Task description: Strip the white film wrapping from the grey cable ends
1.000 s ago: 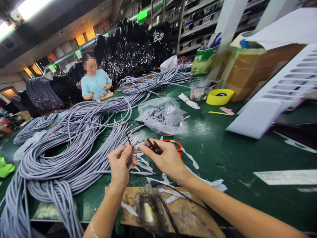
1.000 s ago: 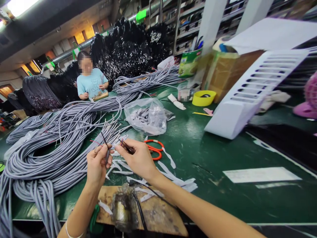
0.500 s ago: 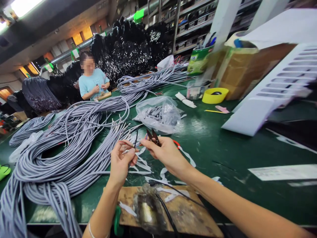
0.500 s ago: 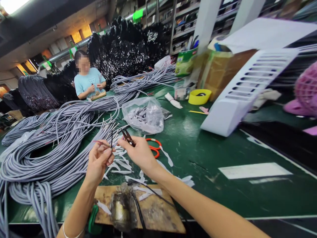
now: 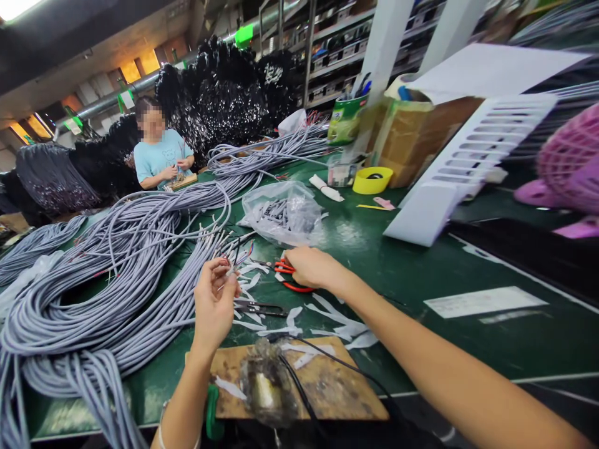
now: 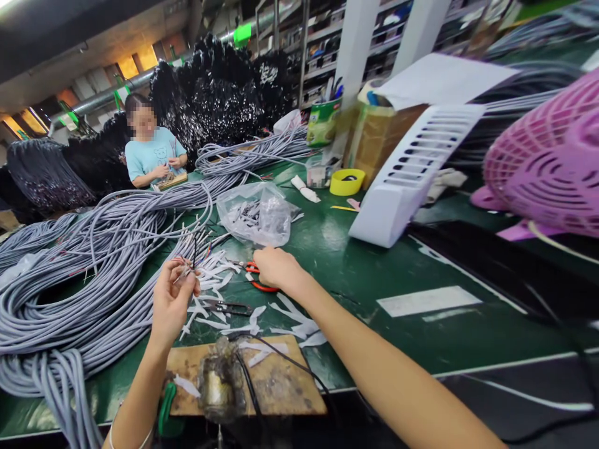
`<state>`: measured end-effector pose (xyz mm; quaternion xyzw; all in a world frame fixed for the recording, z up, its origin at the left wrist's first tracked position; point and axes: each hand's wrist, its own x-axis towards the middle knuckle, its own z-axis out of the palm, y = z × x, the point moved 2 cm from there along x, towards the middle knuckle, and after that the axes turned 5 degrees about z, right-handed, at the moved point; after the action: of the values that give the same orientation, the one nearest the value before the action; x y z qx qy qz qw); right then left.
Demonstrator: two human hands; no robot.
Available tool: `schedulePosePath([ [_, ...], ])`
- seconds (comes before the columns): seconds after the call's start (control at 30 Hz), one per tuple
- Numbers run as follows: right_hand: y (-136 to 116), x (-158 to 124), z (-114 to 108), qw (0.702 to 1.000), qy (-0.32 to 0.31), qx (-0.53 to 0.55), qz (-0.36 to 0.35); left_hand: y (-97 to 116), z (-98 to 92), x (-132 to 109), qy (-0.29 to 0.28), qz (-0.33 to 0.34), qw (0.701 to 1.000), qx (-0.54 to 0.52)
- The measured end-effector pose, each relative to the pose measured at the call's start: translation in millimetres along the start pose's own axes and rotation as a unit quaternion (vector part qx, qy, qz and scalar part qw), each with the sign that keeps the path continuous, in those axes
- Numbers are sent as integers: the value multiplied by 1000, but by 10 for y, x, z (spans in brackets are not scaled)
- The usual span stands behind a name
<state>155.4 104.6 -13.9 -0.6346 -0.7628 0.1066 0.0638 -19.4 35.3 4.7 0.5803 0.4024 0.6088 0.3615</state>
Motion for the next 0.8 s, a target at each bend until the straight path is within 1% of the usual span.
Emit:
schedulePosePath([
  [0.07, -10, 15, 36, 1000, -10, -9, 20, -11, -11, -11, -9, 11, 1000, 25],
  [0.13, -44, 0, 39, 1000, -14, -8, 23, -5, -22, -19, -25, 22, 999, 41],
  [0.23, -108, -51, 3, 1000, 8, 8, 12, 30, -41, -27, -39, 39, 997, 47],
  [0.3, -151, -76, -23, 999, 36, 26, -2, 54, -60, -30, -23, 47, 998, 39],
  [0.37, -197, -89, -36, 997, 61, 50, -22, 69, -85, -31, 12, 59, 998, 25],
  [0.4, -221, -96, -43, 993, 80, 81, -33, 72, -99, -32, 31, 67, 997, 18],
  [0.43, -245, -108, -55, 985, 107, 125, -47, 73, -113, -33, 50, 76, 996, 12],
  [0.47, -270, -130, -72, 971, 142, 178, -66, 73, -126, -35, 67, 87, 994, 11],
  [0.53, -320, -206, -122, 927, 231, 270, -120, 74, -151, -42, 97, 111, 989, 30],
  [0.57, -347, -257, -148, 903, 273, 294, -154, 78, -160, -47, 109, 125, 985, 50],
  [0.63, -407, -357, -187, 873, 328, 291, -216, 97, -170, -62, 128, 163, 973, 104],
  [0.7, -459, -426, -199, 861, 344, 275, -257, 126, -162, -84, 135, 204, 956, 164],
  [0.8, -503, -456, -170, 865, 328, 256, -281, 160, -122, -126, 127, 261, 924, 247],
])
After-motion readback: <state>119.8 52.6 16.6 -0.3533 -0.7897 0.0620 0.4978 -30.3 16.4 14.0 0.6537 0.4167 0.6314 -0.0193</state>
